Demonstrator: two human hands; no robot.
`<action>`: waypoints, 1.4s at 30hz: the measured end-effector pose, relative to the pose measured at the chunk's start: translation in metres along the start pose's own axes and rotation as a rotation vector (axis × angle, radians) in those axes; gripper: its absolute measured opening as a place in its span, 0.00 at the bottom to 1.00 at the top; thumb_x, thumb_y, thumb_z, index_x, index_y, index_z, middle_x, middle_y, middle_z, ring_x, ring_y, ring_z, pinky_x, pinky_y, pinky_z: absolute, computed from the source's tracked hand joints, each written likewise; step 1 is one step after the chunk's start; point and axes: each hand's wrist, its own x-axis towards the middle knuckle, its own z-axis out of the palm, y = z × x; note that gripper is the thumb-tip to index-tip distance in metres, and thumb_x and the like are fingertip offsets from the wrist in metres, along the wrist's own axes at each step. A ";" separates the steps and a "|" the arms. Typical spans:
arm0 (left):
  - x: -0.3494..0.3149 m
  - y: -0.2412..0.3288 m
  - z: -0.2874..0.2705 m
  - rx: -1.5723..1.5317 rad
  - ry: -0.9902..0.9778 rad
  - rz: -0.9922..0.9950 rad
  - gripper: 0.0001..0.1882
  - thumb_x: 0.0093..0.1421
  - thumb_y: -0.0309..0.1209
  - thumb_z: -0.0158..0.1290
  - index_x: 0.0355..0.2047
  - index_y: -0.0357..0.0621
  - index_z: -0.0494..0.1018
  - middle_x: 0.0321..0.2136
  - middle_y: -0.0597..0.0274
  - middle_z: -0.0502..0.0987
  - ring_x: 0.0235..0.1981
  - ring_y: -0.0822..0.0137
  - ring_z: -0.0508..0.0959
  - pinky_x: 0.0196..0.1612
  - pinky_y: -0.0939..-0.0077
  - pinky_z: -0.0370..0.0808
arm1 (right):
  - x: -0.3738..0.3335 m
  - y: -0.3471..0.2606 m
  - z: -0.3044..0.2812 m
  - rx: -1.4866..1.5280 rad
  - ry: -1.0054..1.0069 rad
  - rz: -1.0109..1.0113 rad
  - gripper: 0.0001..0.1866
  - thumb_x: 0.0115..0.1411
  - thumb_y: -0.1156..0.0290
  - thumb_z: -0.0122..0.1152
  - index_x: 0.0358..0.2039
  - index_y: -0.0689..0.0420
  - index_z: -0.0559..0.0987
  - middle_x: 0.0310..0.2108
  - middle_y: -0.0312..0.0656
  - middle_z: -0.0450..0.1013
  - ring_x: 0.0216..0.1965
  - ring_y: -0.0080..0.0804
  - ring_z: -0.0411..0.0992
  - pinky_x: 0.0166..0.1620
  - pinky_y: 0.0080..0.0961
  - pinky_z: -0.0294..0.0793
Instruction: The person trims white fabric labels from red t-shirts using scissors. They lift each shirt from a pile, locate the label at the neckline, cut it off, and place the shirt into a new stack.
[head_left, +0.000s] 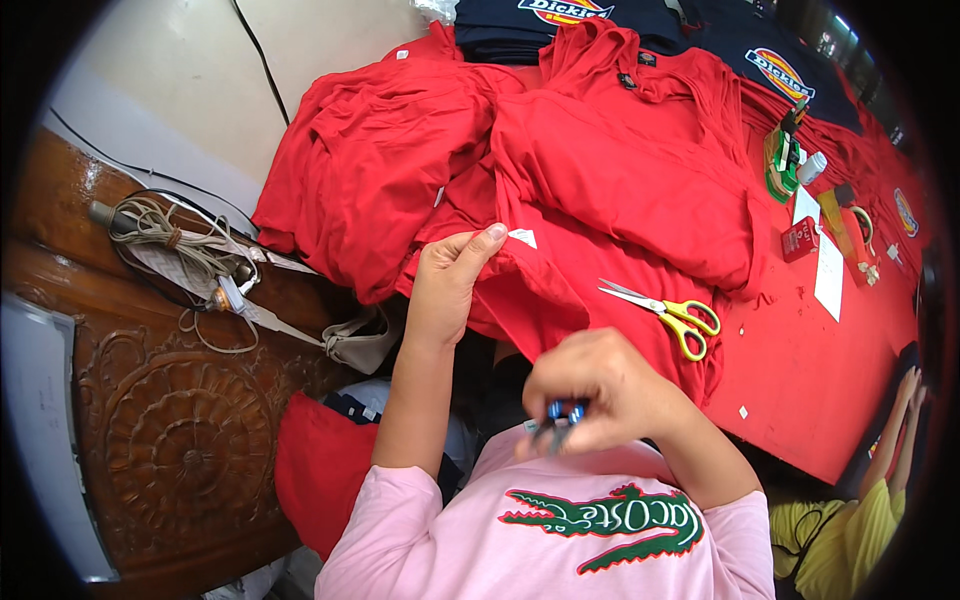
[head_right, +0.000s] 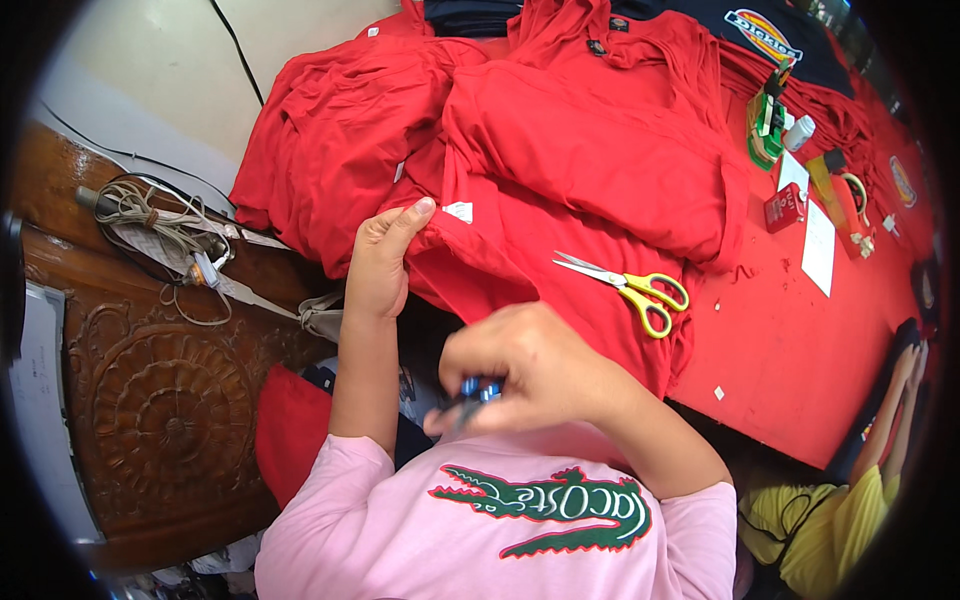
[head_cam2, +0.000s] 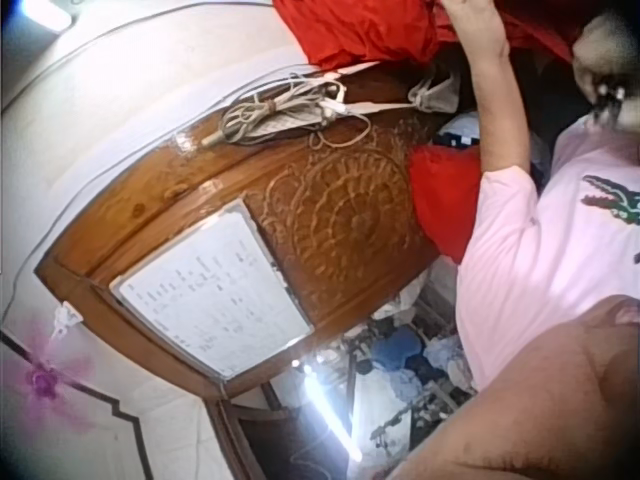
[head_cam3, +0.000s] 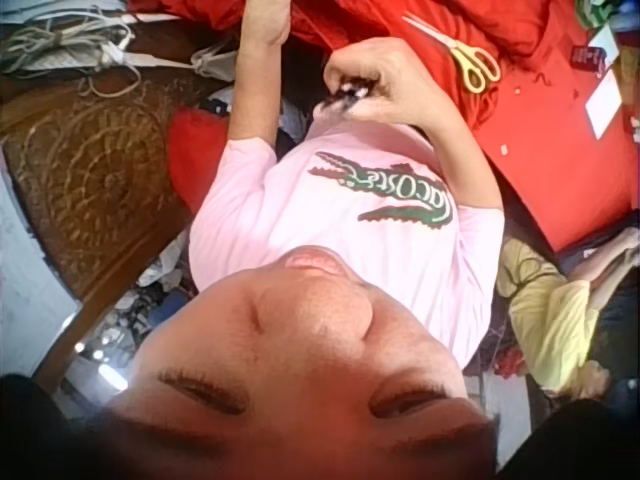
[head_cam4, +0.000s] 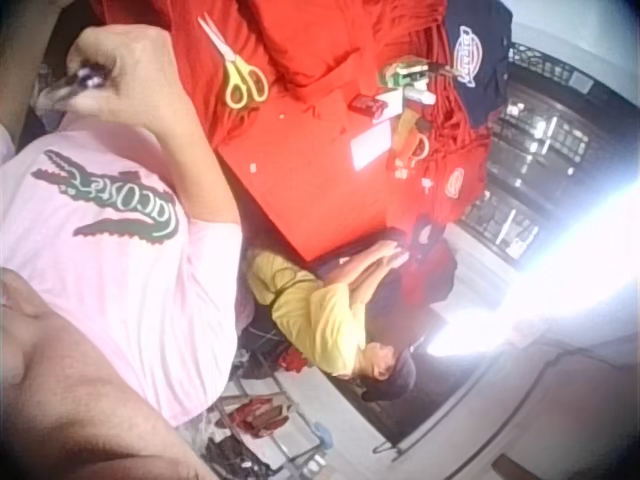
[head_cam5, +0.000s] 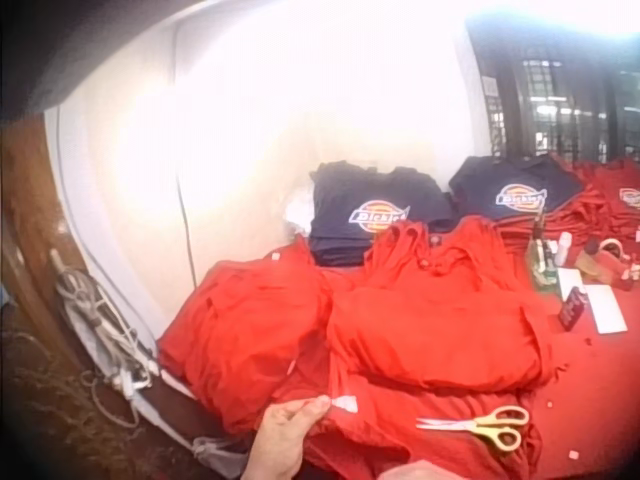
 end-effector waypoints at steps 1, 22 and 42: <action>0.000 0.001 0.000 -0.002 0.000 0.006 0.11 0.73 0.31 0.58 0.40 0.37 0.87 0.35 0.68 0.86 0.35 0.83 0.80 0.43 0.83 0.75 | -0.001 0.004 -0.007 -0.098 0.043 0.099 0.20 0.51 0.55 0.82 0.28 0.56 0.81 0.21 0.39 0.73 0.22 0.34 0.74 0.28 0.30 0.71; -0.004 0.011 0.009 0.008 -0.090 0.027 0.12 0.74 0.32 0.56 0.44 0.37 0.86 0.37 0.68 0.87 0.38 0.83 0.80 0.46 0.83 0.74 | 0.013 0.046 -0.013 -0.558 0.494 0.070 0.13 0.61 0.63 0.76 0.38 0.59 0.84 0.24 0.41 0.71 0.25 0.37 0.69 0.30 0.35 0.68; -0.004 0.007 0.012 -0.013 -0.058 -0.016 0.10 0.73 0.29 0.57 0.42 0.37 0.87 0.38 0.63 0.88 0.39 0.78 0.83 0.49 0.80 0.76 | 0.007 0.041 -0.021 0.084 0.397 0.411 0.13 0.67 0.67 0.71 0.45 0.64 0.86 0.32 0.36 0.78 0.35 0.18 0.70 0.39 0.23 0.70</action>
